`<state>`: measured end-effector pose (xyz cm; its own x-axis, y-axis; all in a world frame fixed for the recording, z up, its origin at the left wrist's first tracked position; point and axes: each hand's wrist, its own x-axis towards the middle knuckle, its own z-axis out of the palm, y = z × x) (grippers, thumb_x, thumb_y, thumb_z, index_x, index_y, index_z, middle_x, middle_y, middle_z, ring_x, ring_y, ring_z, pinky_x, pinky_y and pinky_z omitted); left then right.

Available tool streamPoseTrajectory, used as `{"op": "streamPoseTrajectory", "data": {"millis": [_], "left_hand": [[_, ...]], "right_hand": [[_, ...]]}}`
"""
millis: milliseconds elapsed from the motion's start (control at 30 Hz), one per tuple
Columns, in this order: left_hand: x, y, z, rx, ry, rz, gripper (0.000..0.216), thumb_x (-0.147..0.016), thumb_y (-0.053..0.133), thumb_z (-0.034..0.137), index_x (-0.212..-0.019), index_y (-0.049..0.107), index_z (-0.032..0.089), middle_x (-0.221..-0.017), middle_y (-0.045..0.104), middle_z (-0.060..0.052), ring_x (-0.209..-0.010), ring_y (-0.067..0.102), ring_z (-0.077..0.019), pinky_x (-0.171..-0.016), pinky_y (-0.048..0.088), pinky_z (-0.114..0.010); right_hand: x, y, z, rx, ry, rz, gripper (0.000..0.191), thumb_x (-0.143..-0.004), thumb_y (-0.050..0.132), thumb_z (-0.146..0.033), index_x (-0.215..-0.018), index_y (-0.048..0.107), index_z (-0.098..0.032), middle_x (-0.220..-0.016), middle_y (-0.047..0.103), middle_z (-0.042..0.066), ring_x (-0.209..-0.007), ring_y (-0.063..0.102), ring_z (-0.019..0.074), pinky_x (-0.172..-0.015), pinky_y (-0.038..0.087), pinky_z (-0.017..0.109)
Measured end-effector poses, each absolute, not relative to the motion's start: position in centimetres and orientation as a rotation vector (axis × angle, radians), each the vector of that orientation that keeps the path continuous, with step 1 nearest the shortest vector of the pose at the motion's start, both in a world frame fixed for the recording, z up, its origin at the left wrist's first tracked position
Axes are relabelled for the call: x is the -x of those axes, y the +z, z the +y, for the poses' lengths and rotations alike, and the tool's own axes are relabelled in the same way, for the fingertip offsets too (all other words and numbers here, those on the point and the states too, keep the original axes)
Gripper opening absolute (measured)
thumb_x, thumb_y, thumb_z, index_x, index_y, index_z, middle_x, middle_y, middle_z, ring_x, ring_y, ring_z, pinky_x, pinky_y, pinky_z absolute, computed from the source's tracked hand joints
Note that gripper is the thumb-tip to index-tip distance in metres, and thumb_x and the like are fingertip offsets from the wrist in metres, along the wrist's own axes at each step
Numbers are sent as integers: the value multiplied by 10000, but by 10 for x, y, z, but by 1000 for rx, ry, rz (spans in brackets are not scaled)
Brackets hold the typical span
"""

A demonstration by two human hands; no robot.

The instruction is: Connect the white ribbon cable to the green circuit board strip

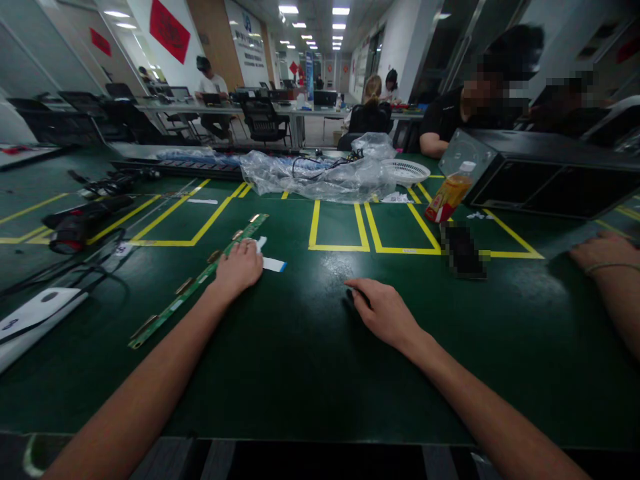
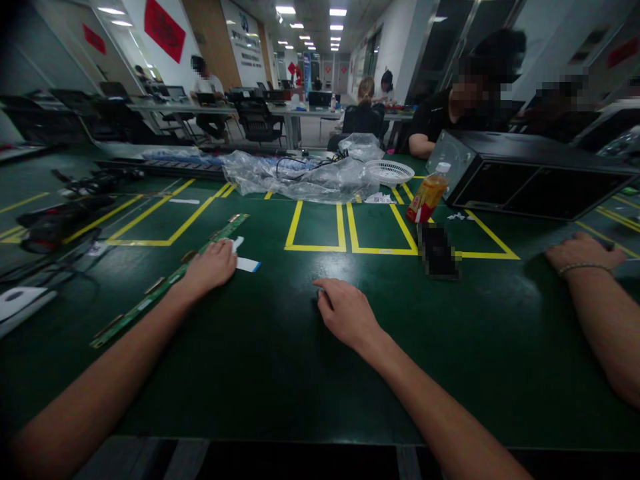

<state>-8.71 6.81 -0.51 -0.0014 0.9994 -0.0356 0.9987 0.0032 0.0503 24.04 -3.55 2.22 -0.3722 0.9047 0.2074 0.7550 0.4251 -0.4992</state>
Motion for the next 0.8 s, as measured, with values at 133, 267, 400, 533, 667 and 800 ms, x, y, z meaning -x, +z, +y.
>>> {"op": "streamPoseTrajectory", "data": {"millis": [133,267,400,533,667,800], "left_hand": [[136,-7,82,-1888,33,2391,672,-1010,197,418,-1540,341,31,-1628,260,-242,-1480,272,-444,-1112,305,-685],[143,-11,85,-1814,59,2434,703,-1001,204,513,-1576,314,125,-1643,233,-223,-1484,232,-479,-1085,288,-732],[139,-13,84,-1815,90,2428,719,-994,212,564,-1585,313,167,-1638,244,-227,-1474,233,-507,-1063,281,-757],[138,-11,82,-1873,143,2480,818,-978,255,620,-1575,293,62,-1627,246,-259,-1494,217,-465,-1112,272,-708],[133,-11,80,-1963,29,2416,835,-994,224,619,-1532,358,-6,-1617,258,-275,-1504,214,-436,-1143,260,-669],[115,-10,75,-2306,-42,2101,805,-1009,225,619,-1554,344,38,-1641,231,-231,-1522,181,-410,-1162,256,-631]], "right_hand": [[-240,24,-36,1401,444,-2234,355,-996,434,-229,-1260,668,-188,-1217,729,101,-1120,672,252,-982,528,456],[-239,27,-37,1437,436,-2275,352,-992,444,-235,-1256,671,-180,-1205,731,108,-1105,672,262,-962,533,457],[-239,28,-37,1456,424,-2299,357,-996,441,-248,-1263,668,-178,-1209,729,113,-1108,667,270,-958,533,467],[-239,29,-37,1452,423,-2302,349,-995,446,-256,-1249,676,-184,-1185,736,113,-1086,674,272,-940,536,469],[-239,29,-37,1456,419,-2303,338,-997,460,-260,-1250,675,-195,-1178,736,107,-1079,672,267,-929,537,462],[-239,28,-37,1445,429,-2305,320,-994,483,-260,-1240,678,-199,-1166,736,103,-1076,670,267,-935,542,471]]}}
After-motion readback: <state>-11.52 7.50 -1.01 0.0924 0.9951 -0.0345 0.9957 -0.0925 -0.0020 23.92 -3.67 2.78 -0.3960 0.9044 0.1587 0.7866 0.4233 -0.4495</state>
